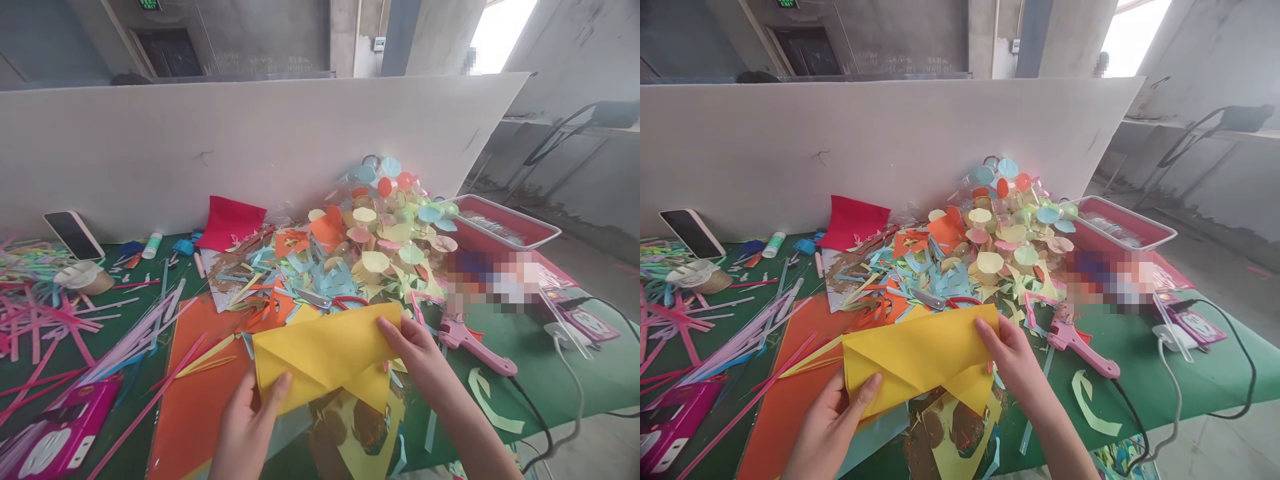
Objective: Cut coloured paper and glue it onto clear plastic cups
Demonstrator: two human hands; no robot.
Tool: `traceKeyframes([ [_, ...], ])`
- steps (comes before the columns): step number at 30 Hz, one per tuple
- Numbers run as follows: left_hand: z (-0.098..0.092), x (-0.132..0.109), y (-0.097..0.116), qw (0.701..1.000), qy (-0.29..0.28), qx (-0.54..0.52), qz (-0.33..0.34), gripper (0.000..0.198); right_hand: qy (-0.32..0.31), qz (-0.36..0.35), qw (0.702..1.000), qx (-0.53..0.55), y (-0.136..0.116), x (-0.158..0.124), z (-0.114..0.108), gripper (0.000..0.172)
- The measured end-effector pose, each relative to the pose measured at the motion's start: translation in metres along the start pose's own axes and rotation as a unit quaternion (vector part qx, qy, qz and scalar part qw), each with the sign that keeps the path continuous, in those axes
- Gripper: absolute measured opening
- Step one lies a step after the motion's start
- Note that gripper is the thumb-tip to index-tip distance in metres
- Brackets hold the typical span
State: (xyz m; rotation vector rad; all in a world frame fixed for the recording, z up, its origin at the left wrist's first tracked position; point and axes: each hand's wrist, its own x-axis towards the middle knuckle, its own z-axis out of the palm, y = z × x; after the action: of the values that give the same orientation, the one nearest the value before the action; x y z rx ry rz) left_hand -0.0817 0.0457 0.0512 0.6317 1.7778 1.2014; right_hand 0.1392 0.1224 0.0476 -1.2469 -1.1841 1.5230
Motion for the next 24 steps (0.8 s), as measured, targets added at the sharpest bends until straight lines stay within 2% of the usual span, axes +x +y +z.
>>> traceKeyframes([
  [6,0.000,-0.008,-0.004,1.000,-0.002,0.016,0.025,0.062,0.007,0.003,0.999,0.040,0.007,0.002,-0.001,0.050],
  [12,-0.004,-0.020,-0.016,0.996,0.002,0.071,0.061,0.060,0.018,0.011,0.999,0.043,0.014,-0.009,-0.002,0.047],
  [19,0.000,-0.033,-0.025,0.985,0.020,0.125,0.119,0.048,0.078,-0.009,0.997,0.028,0.024,-0.020,-0.004,0.052],
  [24,-0.001,-0.033,-0.033,0.967,-0.026,0.173,0.185,0.038,0.136,-0.026,0.990,0.025,0.024,-0.027,-0.012,0.053],
])
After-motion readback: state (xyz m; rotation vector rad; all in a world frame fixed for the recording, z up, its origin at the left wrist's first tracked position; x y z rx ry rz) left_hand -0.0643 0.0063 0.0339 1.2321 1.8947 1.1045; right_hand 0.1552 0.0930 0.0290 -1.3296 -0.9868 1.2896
